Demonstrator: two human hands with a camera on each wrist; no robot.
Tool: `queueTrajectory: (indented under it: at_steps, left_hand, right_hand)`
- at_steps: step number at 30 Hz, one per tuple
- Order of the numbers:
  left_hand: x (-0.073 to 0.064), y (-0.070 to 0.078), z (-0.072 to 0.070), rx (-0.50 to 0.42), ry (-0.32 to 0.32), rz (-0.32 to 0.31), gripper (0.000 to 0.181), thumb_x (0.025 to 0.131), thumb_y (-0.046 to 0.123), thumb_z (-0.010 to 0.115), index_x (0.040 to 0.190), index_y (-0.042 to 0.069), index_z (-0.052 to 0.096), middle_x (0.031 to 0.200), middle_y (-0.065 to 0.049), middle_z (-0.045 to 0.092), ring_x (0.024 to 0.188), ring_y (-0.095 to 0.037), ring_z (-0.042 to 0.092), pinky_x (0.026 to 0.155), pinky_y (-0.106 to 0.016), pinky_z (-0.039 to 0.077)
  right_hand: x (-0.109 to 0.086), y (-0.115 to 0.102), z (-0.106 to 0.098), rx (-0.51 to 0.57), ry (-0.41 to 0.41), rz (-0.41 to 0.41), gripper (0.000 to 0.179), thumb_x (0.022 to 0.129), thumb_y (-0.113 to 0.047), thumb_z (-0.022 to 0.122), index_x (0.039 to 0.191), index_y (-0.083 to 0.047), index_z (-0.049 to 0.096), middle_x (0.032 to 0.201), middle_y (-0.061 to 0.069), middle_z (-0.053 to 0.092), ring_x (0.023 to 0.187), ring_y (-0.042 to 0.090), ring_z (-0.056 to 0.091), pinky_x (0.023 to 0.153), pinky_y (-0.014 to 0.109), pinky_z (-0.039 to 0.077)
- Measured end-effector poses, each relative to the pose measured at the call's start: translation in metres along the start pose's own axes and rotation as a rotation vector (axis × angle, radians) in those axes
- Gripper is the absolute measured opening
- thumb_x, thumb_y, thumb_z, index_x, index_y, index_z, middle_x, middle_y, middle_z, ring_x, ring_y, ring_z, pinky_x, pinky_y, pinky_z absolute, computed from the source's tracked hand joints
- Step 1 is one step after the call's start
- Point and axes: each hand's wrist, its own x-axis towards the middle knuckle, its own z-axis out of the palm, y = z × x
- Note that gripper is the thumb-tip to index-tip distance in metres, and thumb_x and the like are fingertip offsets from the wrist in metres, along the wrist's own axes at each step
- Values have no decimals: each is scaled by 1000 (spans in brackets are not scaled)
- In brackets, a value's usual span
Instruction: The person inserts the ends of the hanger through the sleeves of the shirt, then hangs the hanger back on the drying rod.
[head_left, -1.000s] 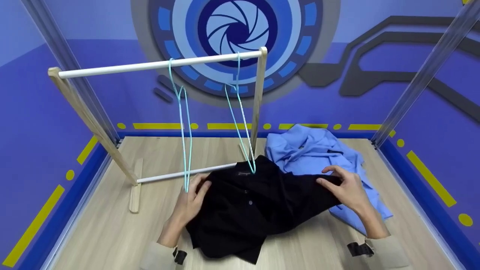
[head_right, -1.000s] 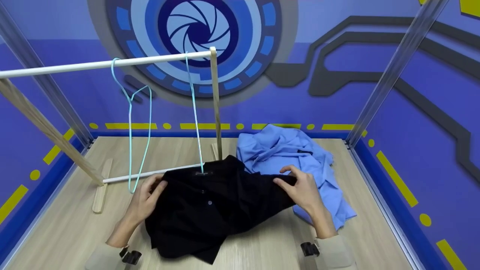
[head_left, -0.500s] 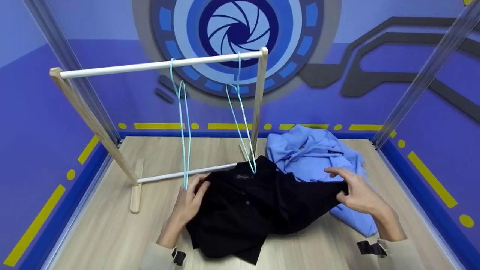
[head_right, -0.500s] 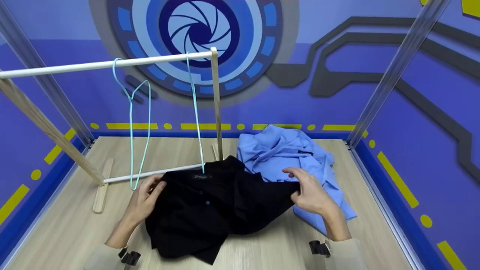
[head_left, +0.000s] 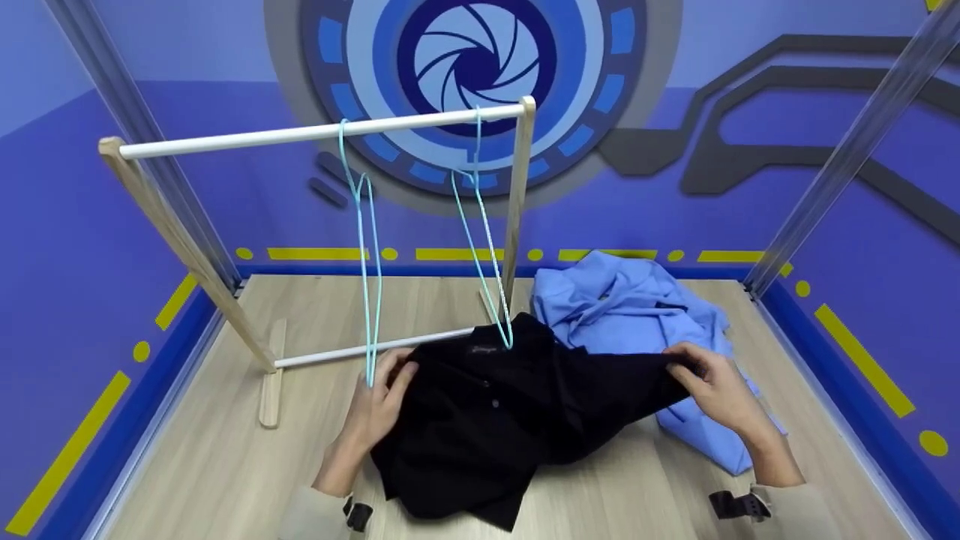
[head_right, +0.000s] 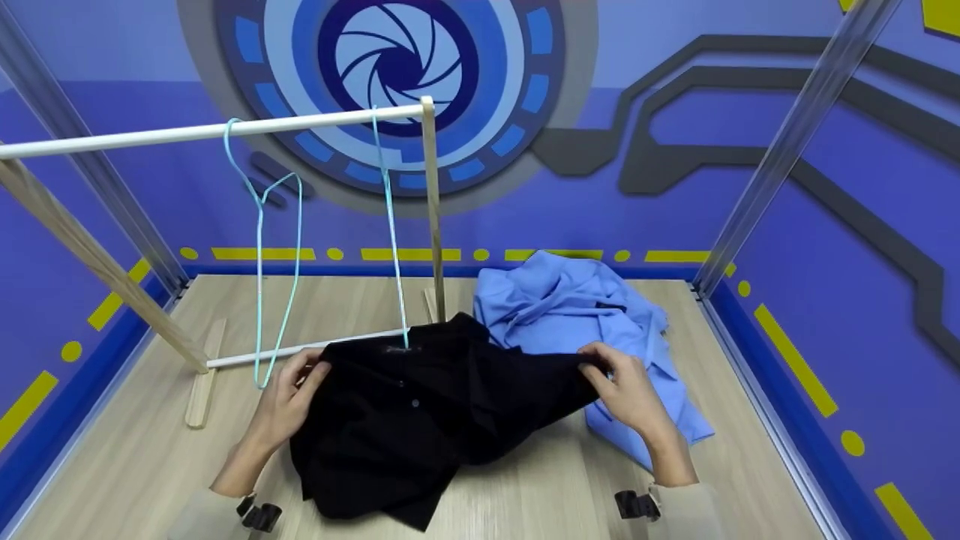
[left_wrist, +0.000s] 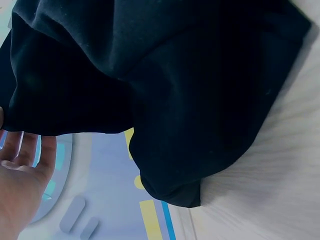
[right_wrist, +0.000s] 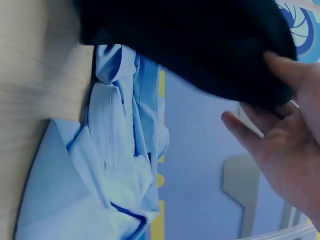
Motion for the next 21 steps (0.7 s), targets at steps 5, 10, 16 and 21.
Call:
queueTrajectory:
  at_steps: [5, 10, 16, 21]
  left_hand:
    - [-1, 0, -2, 6, -14, -16, 14, 103, 4, 61, 112, 9, 70, 99, 3, 68, 83, -13, 62, 74, -25, 49]
    - [-2, 1, -4, 16, -19, -59, 13, 104, 7, 61, 113, 9, 70, 99, 4, 68, 85, -13, 62, 76, -27, 50]
    - [-2, 1, -5, 2, -6, -76, 13, 103, 5, 61, 113, 7, 70, 96, 2, 68, 85, -15, 60, 77, -26, 47]
    - [-1, 3, -5, 9, 13, -51, 14, 100, 1, 64, 112, 6, 70, 96, 0, 69, 85, -16, 61, 77, -26, 47]
  right_hand:
    - [1, 0, 0, 54, 10, 14, 21, 100, 7, 60, 110, -7, 72, 104, 4, 70, 97, 7, 62, 81, 14, 46]
    - [4, -2, -3, 14, 43, -14, 23, 97, 8, 64, 108, -9, 75, 102, 3, 72, 97, 4, 63, 84, 13, 45]
    - [7, -6, -13, -67, 80, -1, 17, 91, -2, 77, 103, -13, 77, 90, 0, 73, 82, 7, 65, 73, 15, 45]
    - [7, -7, -20, -146, 78, 41, 13, 87, -11, 84, 96, -15, 75, 80, -6, 68, 71, 10, 60, 64, 18, 43]
